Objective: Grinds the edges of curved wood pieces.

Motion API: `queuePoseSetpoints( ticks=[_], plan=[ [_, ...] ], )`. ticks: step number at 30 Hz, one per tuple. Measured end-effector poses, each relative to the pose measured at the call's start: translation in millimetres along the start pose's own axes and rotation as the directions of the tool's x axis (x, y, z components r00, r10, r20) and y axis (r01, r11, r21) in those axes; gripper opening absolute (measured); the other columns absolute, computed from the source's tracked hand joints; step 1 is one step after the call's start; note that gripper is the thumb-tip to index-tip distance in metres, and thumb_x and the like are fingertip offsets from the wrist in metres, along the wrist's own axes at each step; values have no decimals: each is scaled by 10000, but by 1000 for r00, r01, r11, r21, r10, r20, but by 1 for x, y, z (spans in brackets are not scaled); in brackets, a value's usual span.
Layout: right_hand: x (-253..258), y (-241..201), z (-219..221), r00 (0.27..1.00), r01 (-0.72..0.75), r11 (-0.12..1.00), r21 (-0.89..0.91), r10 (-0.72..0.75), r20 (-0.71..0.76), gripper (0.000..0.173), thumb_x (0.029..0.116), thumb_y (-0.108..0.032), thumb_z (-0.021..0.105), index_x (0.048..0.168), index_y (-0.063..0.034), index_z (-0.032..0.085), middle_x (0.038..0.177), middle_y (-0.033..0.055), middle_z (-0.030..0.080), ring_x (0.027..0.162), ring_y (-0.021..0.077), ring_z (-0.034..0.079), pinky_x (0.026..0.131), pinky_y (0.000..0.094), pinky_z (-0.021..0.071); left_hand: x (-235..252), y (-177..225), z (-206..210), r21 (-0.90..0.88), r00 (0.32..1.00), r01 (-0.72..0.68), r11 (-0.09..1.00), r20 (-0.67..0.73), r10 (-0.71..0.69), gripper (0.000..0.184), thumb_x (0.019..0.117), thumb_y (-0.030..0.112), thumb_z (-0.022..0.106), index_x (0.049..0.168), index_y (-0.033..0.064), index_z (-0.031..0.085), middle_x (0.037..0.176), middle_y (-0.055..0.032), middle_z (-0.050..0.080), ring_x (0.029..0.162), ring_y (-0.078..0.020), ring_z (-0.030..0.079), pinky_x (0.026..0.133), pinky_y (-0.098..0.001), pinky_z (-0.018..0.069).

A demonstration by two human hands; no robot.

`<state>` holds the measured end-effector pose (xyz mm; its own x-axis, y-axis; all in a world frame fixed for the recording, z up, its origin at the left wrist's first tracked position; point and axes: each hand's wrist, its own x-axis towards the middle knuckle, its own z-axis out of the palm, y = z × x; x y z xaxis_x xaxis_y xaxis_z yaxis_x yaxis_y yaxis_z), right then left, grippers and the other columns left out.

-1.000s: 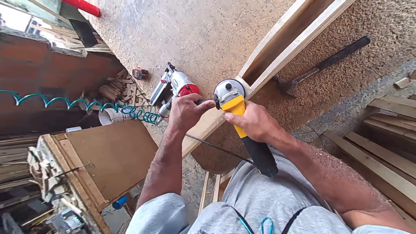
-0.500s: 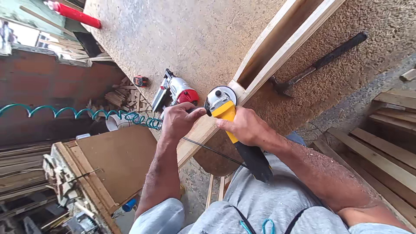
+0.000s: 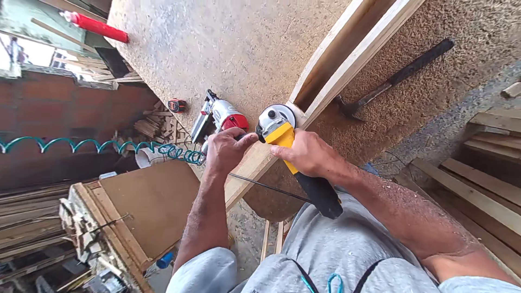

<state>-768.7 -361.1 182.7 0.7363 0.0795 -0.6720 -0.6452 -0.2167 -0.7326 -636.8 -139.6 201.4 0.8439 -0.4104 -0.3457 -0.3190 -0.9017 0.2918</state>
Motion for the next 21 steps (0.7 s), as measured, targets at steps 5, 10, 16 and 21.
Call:
queuePoseSetpoints(
  ticks=[5, 10, 16, 21],
  plan=[
    [-22, 17, 16, 998, -56, 996, 62, 56, 8, 649, 868, -692, 643, 1176, -122, 606, 917, 30, 667, 844, 162, 685, 718, 422, 575, -21, 2, 9, -14, 998, -62, 998, -10, 62, 721, 795, 857, 567, 846, 160, 744, 697, 45, 653, 616, -53, 586, 597, -339, 501],
    [-21, 20, 8, 997, -58, 997, 43, 60, -44, 668, 873, -712, 624, 1199, -129, 602, 924, 22, 671, 861, 162, 688, 733, 427, 574, -7, 6, 15, -50, 995, -101, 994, -12, 101, 702, 796, 851, 577, 855, 173, 750, 702, 61, 652, 623, -31, 581, 608, -317, 501],
    [-21, 22, 11, 997, -19, 996, 86, 26, -74, 645, 879, -700, 632, 1177, -128, 618, 918, 22, 674, 853, 152, 687, 736, 419, 576, -5, 8, 10, -6, 993, -119, 993, -4, 118, 700, 811, 844, 565, 865, 173, 757, 724, 35, 673, 655, -67, 615, 636, -366, 527],
    [-24, 23, 11, 997, -34, 995, 91, 41, -71, 655, 879, -702, 633, 1177, -120, 610, 910, 22, 668, 839, 154, 685, 725, 413, 575, -2, 11, 9, -9, 991, -130, 991, 5, 130, 685, 804, 838, 580, 853, 177, 749, 703, 56, 653, 625, -41, 588, 607, -333, 507]
  ],
)
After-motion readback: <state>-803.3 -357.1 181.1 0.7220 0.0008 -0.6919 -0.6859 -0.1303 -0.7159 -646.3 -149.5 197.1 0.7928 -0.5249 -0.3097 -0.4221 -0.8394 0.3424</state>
